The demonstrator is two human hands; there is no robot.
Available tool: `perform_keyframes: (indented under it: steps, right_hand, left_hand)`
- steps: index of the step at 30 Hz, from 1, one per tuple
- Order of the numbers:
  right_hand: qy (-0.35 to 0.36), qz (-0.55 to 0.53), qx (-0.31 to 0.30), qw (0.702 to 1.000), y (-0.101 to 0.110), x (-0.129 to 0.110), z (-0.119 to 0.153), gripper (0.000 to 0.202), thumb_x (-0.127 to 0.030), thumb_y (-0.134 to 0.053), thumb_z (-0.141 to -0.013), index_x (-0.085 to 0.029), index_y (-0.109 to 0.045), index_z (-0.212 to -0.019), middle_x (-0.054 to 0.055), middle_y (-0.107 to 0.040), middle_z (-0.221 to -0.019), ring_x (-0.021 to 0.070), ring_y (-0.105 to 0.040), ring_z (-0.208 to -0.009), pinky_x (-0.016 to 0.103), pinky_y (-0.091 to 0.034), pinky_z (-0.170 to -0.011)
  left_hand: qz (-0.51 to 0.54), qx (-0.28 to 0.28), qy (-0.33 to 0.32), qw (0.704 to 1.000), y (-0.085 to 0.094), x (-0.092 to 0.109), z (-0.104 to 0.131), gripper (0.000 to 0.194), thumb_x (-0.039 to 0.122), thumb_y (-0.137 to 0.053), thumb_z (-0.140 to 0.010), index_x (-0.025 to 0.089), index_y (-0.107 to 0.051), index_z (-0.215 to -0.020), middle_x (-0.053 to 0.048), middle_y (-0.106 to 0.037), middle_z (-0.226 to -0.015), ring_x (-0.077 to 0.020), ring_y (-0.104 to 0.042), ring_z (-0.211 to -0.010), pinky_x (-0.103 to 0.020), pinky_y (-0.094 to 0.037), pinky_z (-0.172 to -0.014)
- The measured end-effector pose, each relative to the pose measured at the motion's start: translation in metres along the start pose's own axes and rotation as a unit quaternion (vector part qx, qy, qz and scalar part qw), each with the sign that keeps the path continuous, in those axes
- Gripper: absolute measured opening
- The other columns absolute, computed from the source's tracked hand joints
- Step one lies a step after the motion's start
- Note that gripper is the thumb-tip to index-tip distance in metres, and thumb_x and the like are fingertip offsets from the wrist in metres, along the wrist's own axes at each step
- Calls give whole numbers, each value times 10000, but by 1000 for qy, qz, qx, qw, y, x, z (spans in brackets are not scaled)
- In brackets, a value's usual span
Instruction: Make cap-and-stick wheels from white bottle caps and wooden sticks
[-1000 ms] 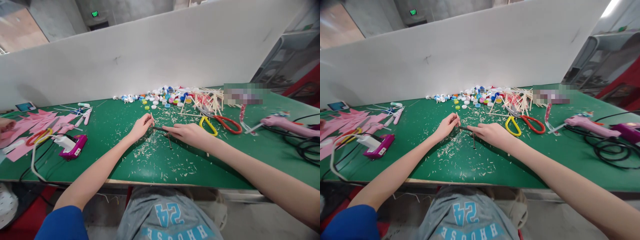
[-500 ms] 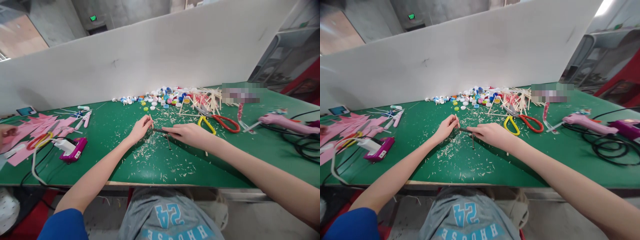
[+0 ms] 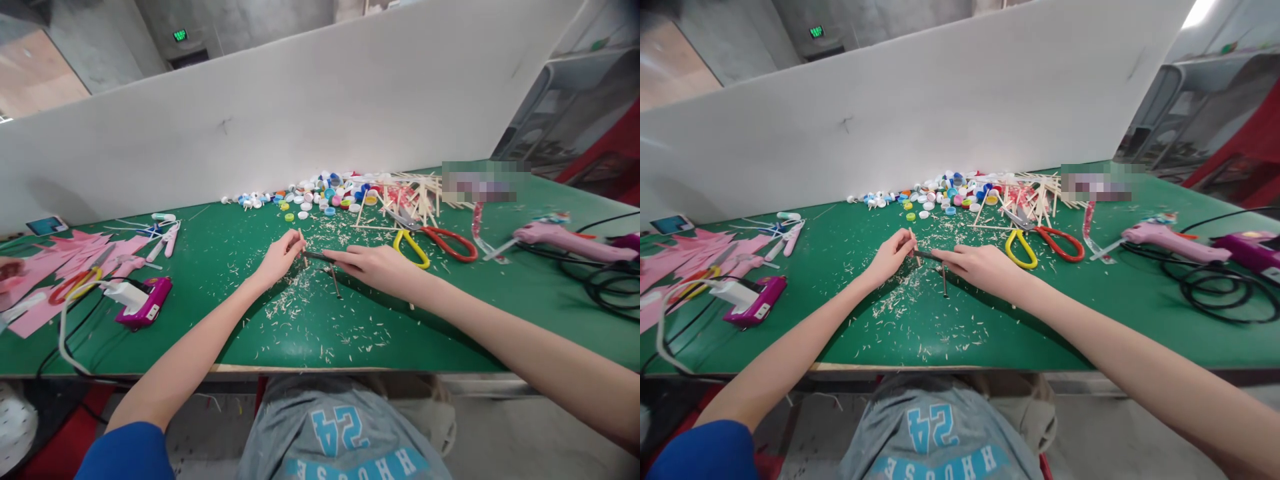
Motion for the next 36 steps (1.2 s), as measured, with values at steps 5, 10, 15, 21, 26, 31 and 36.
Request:
perform_keyframes:
  steps: [5,10,15,21,26,31,36]
  right_hand:
    - [9,23,-12,1000,-2,0,-1,517,-425,-261,-1080,-293,-573,-1471,36,-636,-856,91,-325,-543,252,-145,-498]
    - [8,48,-18,999,-4,-2,-1,534,-424,-234,-1082,-295,-562,-1483,37,-633,-873,93,-279,-525,271,-127,-492]
    - [1,57,-20,998,-3,-4,-2,543,-441,-220,-1087,-295,-534,-1506,39,-640,-890,97,-307,-527,277,-123,-498]
    - [23,48,-41,998,-6,-6,-1,497,-417,-265,-1084,-324,-564,-1471,23,-645,-866,87,-357,-539,250,-159,-501]
    - [12,62,-39,997,-4,-6,0,523,-425,-256,-1084,-296,-542,-1502,38,-640,-889,93,-280,-519,276,-129,-496]
    - [14,64,-47,997,-4,-7,-2,511,-415,-266,-1083,-311,-542,-1501,33,-639,-887,97,-291,-532,275,-137,-502]
    - [23,65,-56,996,-4,-7,-2,501,-402,-281,-1078,-321,-540,-1499,27,-634,-875,98,-310,-537,266,-142,-495]
  left_hand:
    - [-9,3,3,1000,0,1,0,208,384,-473,-1014,229,-494,-877,-9,-656,-819,-165,-588,-744,-302,-459,-765]
    - [-29,8,4,1000,2,4,1,205,375,-476,-1012,223,-501,-877,-11,-674,-868,-160,-581,-786,-292,-447,-781]
    - [-40,12,9,999,4,6,1,189,350,-487,-1006,219,-509,-871,-7,-673,-887,-155,-579,-801,-291,-443,-792]
    - [-33,15,12,999,3,5,0,164,316,-506,-1000,219,-493,-868,-4,-669,-859,-156,-622,-818,-290,-474,-800]
    - [-30,13,7,999,3,4,0,173,317,-505,-1002,220,-481,-861,-1,-672,-839,-147,-623,-790,-288,-482,-790]
    - [-29,15,4,999,3,1,0,177,340,-502,-1003,221,-488,-872,-6,-671,-850,-152,-624,-795,-295,-489,-793]
    - [-31,17,-2,999,2,0,0,181,345,-505,-1005,220,-493,-875,-6,-664,-847,-154,-626,-788,-301,-498,-787]
Point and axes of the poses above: each hand's wrist, its own z-axis away from the middle knuckle, its own y-axis out of the back of the hand, x = y × z, the point moved 4 cm from there along -z, towards the middle knuckle
